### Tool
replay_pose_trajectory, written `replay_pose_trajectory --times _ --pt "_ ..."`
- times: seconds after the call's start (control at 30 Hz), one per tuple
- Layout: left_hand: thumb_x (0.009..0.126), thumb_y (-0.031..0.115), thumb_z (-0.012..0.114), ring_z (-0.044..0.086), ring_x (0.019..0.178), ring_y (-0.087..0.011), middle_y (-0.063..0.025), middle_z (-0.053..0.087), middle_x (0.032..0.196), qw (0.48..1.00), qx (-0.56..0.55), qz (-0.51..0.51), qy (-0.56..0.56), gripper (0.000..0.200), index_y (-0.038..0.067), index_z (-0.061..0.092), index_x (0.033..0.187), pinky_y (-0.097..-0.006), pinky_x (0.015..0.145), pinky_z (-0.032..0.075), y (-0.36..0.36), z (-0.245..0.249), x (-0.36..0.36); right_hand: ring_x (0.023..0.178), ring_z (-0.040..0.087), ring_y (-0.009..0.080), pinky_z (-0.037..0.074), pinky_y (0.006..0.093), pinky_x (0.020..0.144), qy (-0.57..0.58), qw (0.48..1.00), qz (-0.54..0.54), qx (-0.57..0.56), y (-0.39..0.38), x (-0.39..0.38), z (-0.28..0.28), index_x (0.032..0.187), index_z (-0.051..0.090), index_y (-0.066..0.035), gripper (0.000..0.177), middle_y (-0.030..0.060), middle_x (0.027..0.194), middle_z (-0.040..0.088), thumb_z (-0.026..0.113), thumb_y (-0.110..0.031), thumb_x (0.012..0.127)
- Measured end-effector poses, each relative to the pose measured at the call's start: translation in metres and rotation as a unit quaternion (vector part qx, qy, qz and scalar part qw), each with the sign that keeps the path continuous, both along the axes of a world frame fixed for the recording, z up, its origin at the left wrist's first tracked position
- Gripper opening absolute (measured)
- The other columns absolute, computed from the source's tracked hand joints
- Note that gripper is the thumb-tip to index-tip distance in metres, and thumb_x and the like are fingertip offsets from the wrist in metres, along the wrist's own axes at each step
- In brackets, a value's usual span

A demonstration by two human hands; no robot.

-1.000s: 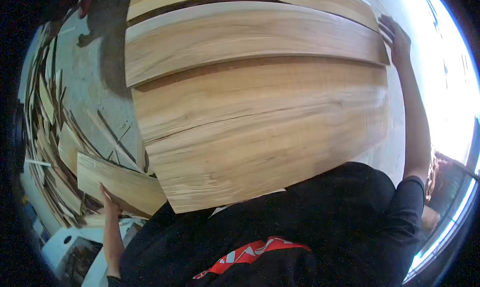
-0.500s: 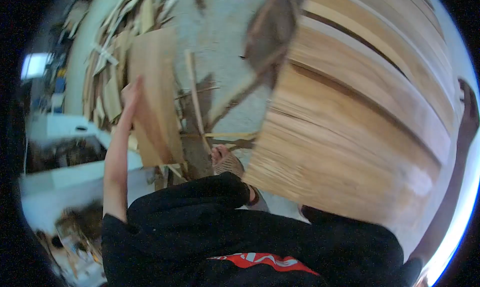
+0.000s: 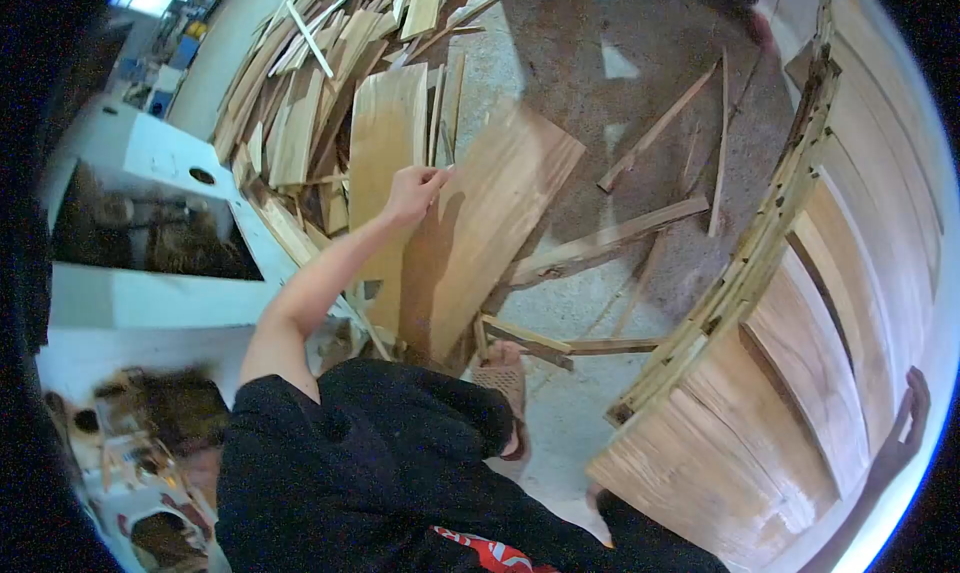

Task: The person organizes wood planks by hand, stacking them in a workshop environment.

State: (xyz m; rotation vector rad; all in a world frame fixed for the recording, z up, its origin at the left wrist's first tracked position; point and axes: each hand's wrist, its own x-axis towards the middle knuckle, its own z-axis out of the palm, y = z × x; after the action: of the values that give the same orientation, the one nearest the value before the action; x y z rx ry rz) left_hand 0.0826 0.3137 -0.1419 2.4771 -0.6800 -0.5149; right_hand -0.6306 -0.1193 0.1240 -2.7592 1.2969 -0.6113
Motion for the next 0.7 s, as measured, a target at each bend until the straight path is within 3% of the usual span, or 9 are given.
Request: replay_pose_trajectory --times 0.07,0.13,0.2,0.3,0.4,0.5,0.53,0.6,0.7 --pt "0.089 0.053 0.073 0.066 0.103 -0.0373 -0.0215 0.071 0.103 0.976 -0.050 0.069 -0.202 0.049 0.005 0.076 0.099 -0.0444 0.091 0.050 0.023 -0.020 0.033 0.132 0.056 0.0241 0.041 0.0388 0.117 -0.050 0.998 -0.036 0.021 0.010 -0.004 0.001 0.132 0.065 -0.005 0.030 0.0123 0.139 0.062 0.051 -0.013 0.108" --pt "0.081 0.055 0.081 0.055 0.120 -0.0401 -0.0231 0.062 0.119 0.927 0.053 0.217 -0.302 0.058 0.007 0.070 0.113 -0.0468 0.102 0.044 0.049 -0.022 0.067 0.133 0.055 0.0247 0.040 0.0411 0.118 -0.133 0.980 -0.124 0.077 0.046 0.015 0.006 0.132 0.065 -0.005 0.031 0.0123 0.140 0.061 0.052 -0.019 0.108" --pt "0.072 0.059 0.086 0.054 0.121 -0.0422 -0.0228 0.058 0.122 0.872 0.101 0.399 -0.266 0.078 0.003 0.063 0.121 -0.0481 0.103 0.043 0.074 -0.022 0.102 0.131 0.056 0.0255 0.040 0.0403 0.115 -0.085 0.981 -0.168 0.046 0.058 0.001 0.008 0.136 0.061 -0.006 0.037 0.0120 0.140 0.061 0.049 -0.028 0.108" --pt "0.065 0.062 0.089 0.054 0.121 -0.0421 -0.0250 0.056 0.128 0.812 -0.010 0.532 -0.239 0.091 -0.001 0.060 0.123 -0.0509 0.104 0.043 0.135 -0.043 0.171 0.117 0.064 0.0289 0.049 0.0416 0.102 -0.057 0.988 -0.146 -0.012 0.091 -0.020 0.011 0.132 0.064 -0.006 0.045 0.0141 0.129 0.067 0.056 -0.040 0.104" --pt "0.062 0.065 0.089 0.052 0.126 -0.0440 -0.0275 0.054 0.133 0.817 0.064 0.482 -0.311 0.101 -0.004 0.055 0.129 -0.0530 0.106 0.042 0.134 0.009 0.180 0.106 0.070 0.0307 0.057 0.0437 0.092 -0.070 0.988 -0.127 -0.061 0.160 0.015 0.007 0.123 0.069 -0.006 0.046 0.0151 0.119 0.072 0.064 -0.045 0.100" --pt "0.061 0.068 0.088 0.049 0.131 -0.0451 -0.0295 0.052 0.139 0.867 0.227 0.299 -0.329 0.113 -0.004 0.048 0.139 -0.0535 0.109 0.041 0.139 0.057 0.201 0.104 0.069 0.0263 0.057 0.0396 0.090 -0.114 0.968 -0.157 0.161 0.275 0.090 -0.088 0.125 0.065 -0.011 0.040 0.0109 0.121 0.069 0.057 -0.043 0.103" --pt "0.058 0.067 0.090 0.044 0.139 -0.0438 -0.0286 0.049 0.146 0.885 0.251 0.272 -0.283 0.121 -0.004 0.044 0.145 -0.0517 0.113 0.039 0.144 0.058 0.224 0.104 0.068 0.0249 0.057 0.0382 0.089 -0.156 0.926 -0.189 0.287 0.322 0.122 -0.132 0.125 0.064 -0.012 0.038 0.0095 0.121 0.067 0.055 -0.042 0.104" --pt "0.055 0.066 0.092 0.048 0.137 -0.0406 -0.0266 0.052 0.146 0.909 0.250 0.199 -0.268 0.123 -0.004 0.045 0.145 -0.0504 0.112 0.041 0.173 0.050 0.267 0.103 0.067 0.0219 0.057 0.0354 0.087 -0.365 0.702 -0.295 0.536 0.425 0.203 -0.232 0.127 0.061 -0.016 0.034 0.0066 0.122 0.065 0.051 -0.041 0.105" --pt "0.052 0.054 0.099 0.067 0.116 -0.0316 -0.0194 0.068 0.127 0.987 0.060 0.120 -0.093 0.113 -0.005 0.054 0.138 -0.0410 0.101 0.053 0.184 0.053 0.320 0.102 0.065 0.0176 0.057 0.0313 0.085 -0.662 0.337 -0.372 0.557 0.533 0.308 -0.344 0.128 0.057 -0.021 0.030 0.0024 0.124 0.061 0.044 -0.038 0.108"
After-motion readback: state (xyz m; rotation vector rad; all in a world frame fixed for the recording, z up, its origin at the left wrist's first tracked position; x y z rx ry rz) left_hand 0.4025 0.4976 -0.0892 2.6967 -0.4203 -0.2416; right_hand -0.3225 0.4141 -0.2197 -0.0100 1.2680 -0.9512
